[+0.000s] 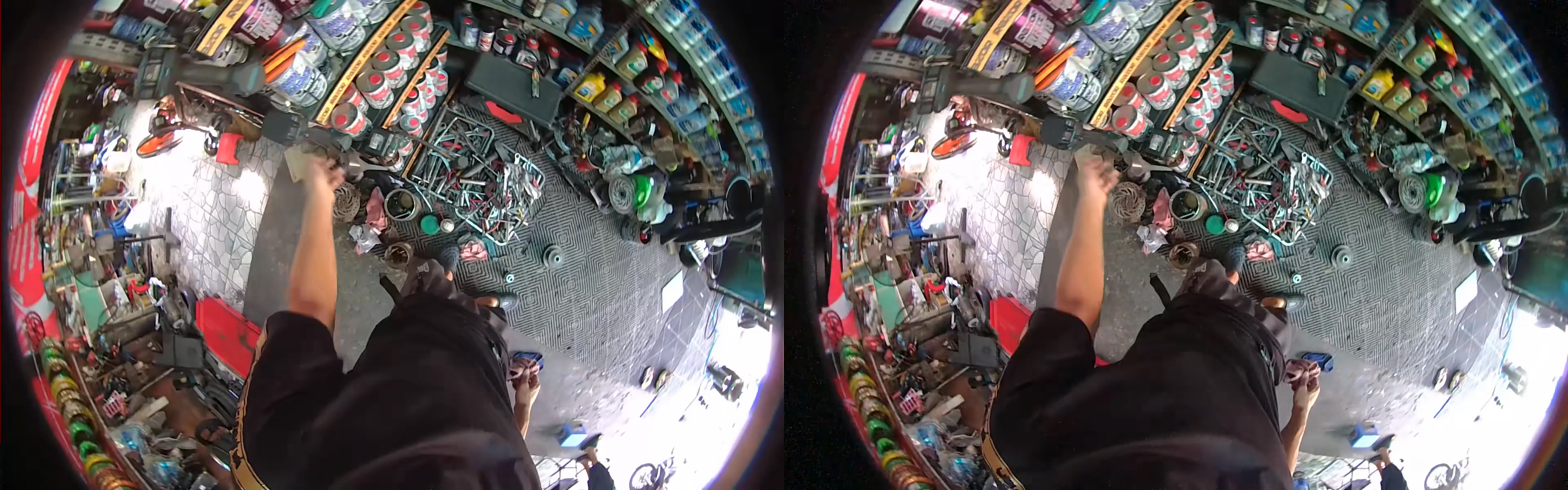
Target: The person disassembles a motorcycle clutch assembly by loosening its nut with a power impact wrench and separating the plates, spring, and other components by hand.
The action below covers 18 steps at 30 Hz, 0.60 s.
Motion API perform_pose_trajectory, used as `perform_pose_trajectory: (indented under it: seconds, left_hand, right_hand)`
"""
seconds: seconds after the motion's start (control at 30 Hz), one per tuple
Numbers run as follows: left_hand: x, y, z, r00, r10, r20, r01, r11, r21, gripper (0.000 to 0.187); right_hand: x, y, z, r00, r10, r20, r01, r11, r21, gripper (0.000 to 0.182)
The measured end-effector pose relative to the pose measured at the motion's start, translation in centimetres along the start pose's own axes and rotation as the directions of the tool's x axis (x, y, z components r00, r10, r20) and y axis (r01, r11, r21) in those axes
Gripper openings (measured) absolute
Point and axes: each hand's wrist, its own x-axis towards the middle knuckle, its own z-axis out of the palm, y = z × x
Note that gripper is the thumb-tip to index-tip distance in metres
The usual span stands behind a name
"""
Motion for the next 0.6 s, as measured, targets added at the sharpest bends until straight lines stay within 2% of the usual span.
perform_pose_trajectory:
  seconds: [0.03,0.07,0.1,0.13,0.17,0.2,0.23,0.27,0.3,0.33,0.37,0.4,0.43,0.47,0.57,0.6]
  left_hand:
    - [-4.4,-2.5,2.3,0.988,0.115,0.099,-0.134,0.968,0.211,0.037]
    - [-5.8,-5.7,3.5,0.946,0.026,0.323,-0.118,0.957,0.266,0.030]
    - [-9.6,-7.9,6.2,0.881,-0.040,0.471,-0.111,0.951,0.288,0.030]
    - [-13.6,-10.0,8.5,0.675,0.037,0.737,-0.511,0.744,0.430,0.032]
    - [-17.6,-12.1,10.7,0.387,0.110,0.915,-0.847,0.435,0.306,0.035]
    - [-24.1,-10.6,13.3,0.424,-0.196,0.884,-0.596,0.674,0.435,0.040]
    - [-27.0,-12.0,14.5,0.166,-0.079,0.983,-0.754,0.632,0.178,0.044]
    - [-30.0,-13.7,15.7,0.021,0.024,1.000,-0.805,0.593,0.003,0.046]
    - [-32.0,-14.8,16.6,-0.132,0.118,0.984,-0.825,0.537,-0.175,0.048]
    - [-32.4,-15.2,17.3,-0.138,0.116,0.984,-0.820,0.544,-0.179,0.048]
    - [-32.5,-15.4,18.2,-0.056,0.062,0.996,-0.853,0.516,-0.080,0.048]
    - [-32.4,-15.4,19.1,0.026,0.012,1.000,-0.878,0.478,0.017,0.047]
    - [-32.5,-15.1,19.7,0.114,-0.033,0.993,-0.893,0.434,0.117,0.047]
    - [-32.5,-14.6,20.0,0.111,-0.033,0.993,-0.893,0.435,0.114,0.047]
    - [-31.7,-12.8,20.5,0.244,-0.328,0.913,-0.838,0.402,0.369,0.047]
    - [-31.0,-13.6,20.3,0.253,-0.318,0.913,-0.836,0.403,0.372,0.047]
  right_hand:
    - [0.1,-1.0,0.7,0.995,-0.091,-0.030,0.091,0.996,0.005,0.033]
    - [-0.4,-4.1,2.1,0.982,-0.179,-0.061,0.179,0.984,0.004,0.033]
    - [-0.6,-7.1,3.6,0.976,-0.215,-0.025,0.217,0.967,0.135,0.033]
    - [-0.5,-10.1,4.8,0.966,-0.257,0.006,0.246,0.933,0.263,0.032]
    - [-0.4,-13.1,5.0,0.967,-0.234,0.103,0.212,0.960,0.184,0.032]
    - [0.0,-16.1,5.3,0.958,-0.204,0.201,0.187,0.977,0.100,0.033]
    - [0.5,-18.9,6.1,0.923,-0.257,0.285,0.241,0.966,0.091,0.036]
    - [0.8,-21.5,7.2,0.879,-0.304,0.367,0.293,0.952,0.086,0.040]
    - [1.0,-23.7,8.5,0.856,-0.309,0.414,0.252,0.949,0.189,0.042]
    - [0.7,-25.7,9.8,0.831,-0.320,0.455,0.203,0.936,0.287,0.044]
    - [-0.5,-27.9,11.6,0.837,-0.318,0.445,0.204,0.937,0.285,0.044]
    - [-2.0,-30.1,13.7,0.834,-0.290,0.469,-0.024,0.831,0.556,0.045]
    - [-2.3,-30.6,14.4,0.828,-0.284,0.484,-0.137,0.734,0.665,0.046]
    - [-2.5,-31.1,15.0,0.821,-0.277,0.499,-0.248,0.613,0.750,0.046]
    - [-1.1,-29.6,16.5,0.811,-0.326,0.485,0.029,0.851,0.525,0.048]
    - [0.1,-28.3,16.5,0.805,-0.329,0.494,0.031,0.854,0.519,0.048]
